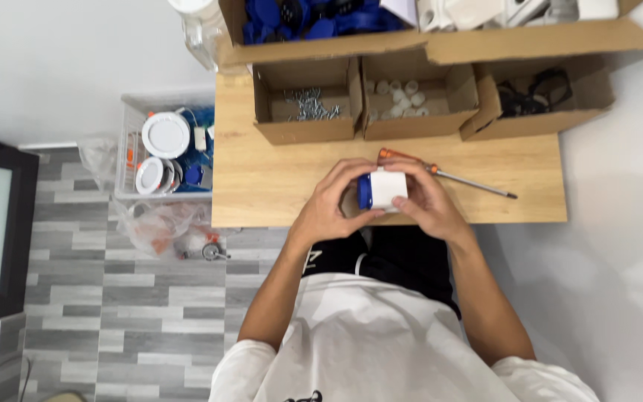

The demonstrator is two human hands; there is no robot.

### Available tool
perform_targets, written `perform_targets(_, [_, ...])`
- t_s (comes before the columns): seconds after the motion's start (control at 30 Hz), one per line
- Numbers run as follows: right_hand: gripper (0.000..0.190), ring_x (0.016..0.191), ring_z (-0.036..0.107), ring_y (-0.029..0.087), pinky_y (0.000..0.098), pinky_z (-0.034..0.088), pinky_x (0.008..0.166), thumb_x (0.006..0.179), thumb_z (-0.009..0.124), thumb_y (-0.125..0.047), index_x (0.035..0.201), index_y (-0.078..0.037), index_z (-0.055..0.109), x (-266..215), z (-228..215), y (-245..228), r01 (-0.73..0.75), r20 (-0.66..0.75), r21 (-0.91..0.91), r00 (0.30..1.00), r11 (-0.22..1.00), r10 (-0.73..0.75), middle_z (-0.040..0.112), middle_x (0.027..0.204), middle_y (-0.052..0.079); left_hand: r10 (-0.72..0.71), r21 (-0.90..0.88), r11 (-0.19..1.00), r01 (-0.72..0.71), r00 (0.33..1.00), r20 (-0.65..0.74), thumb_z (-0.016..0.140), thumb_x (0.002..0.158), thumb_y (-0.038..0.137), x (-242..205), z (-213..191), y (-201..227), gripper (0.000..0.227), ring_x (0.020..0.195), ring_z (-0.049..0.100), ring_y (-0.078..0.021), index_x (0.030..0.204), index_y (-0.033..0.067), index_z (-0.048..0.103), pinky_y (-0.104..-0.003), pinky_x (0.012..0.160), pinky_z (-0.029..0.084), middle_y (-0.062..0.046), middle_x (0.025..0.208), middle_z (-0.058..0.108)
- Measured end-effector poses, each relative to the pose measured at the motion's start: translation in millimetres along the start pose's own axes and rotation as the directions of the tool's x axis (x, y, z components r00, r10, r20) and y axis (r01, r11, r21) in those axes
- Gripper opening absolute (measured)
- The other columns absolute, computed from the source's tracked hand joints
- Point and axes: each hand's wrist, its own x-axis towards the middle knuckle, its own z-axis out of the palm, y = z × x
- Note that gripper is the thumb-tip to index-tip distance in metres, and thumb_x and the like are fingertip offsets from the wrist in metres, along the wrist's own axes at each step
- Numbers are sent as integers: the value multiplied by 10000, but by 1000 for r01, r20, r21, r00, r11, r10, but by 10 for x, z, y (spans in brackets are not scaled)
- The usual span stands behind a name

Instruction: The person assembles a blue electrical socket into a white junction box using a screwdriver. They insert the socket, secure it with screws, and then attach a white cover plate to the box.

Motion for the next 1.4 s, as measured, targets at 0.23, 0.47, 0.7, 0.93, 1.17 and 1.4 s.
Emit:
perform_targets(0.23, [699, 1390, 600, 326, 425, 601, 1042, 969, 717, -114, 1592, 18, 429, -20, 11, 27, -118, -28, 65, 992, 991, 120, 455, 1606, 187, 4, -14, 1000, -5, 1000, -9, 955, 805, 116, 29, -11, 29, 680, 1306, 692, -398, 1417, 54, 667, -521, 1104, 570, -168, 1369, 689])
perform_targets(0.47, [769, 1107, 733, 234, 287, 695, 753, 948, 732, -54, 1637, -38, 389, 43, 6, -40, -169, -39, 97, 984, 981, 173, 556, 1530, 135, 10, -1, 1000, -10, 999, -34, 969, 776, 102, 28, 22, -27, 692, 1327, 683, -395, 1403, 61, 680, -522, 1125, 557, -168, 1390, 692])
perform_targets(0.7, [843, 1279, 659, 269, 378, 654, 971, 881, 823, -6, 1616, -22, 412, -5, 83, -133, -78, -91, 87, 992, 993, 86, 542, 1557, 126, -127, -171, 978, 122, 992, -17, 975, 849, 328, -56, 93, -208, 876, 877, 745, -248, 1539, -17, 561, -353, 748, 660, -209, 1279, 675])
perform_targets(0.93, [834, 1382, 609, 289, 412, 613, 1068, 959, 763, -270, 1637, -15, 348, -11, -4, 86, -33, -56, 160, 998, 987, 42, 509, 1596, 120, -32, -22, 999, 30, 994, -100, 956, 877, 228, -57, 62, -73, 687, 1099, 768, -265, 1468, 50, 655, -366, 883, 666, -140, 1357, 711])
perform_targets(1.17, [729, 1154, 697, 237, 326, 661, 785, 1023, 651, -334, 1602, 42, 418, 3, -36, 31, -51, -29, 125, 998, 991, 55, 564, 1501, 169, 80, -16, 997, -82, 992, -93, 922, 901, 105, -11, 35, 12, 542, 1274, 722, -361, 1395, 68, 703, -463, 1030, 629, -174, 1403, 702])
perform_targets(1.4, [787, 1308, 665, 342, 443, 634, 1028, 886, 775, -34, 1572, 96, 412, -73, -38, 189, 28, -19, 162, 1000, 986, -25, 542, 1511, 184, -97, -114, 989, 94, 995, -21, 938, 910, 363, -78, 61, -206, 799, 1134, 736, -276, 1548, 49, 571, -409, 928, 665, -174, 1398, 664])
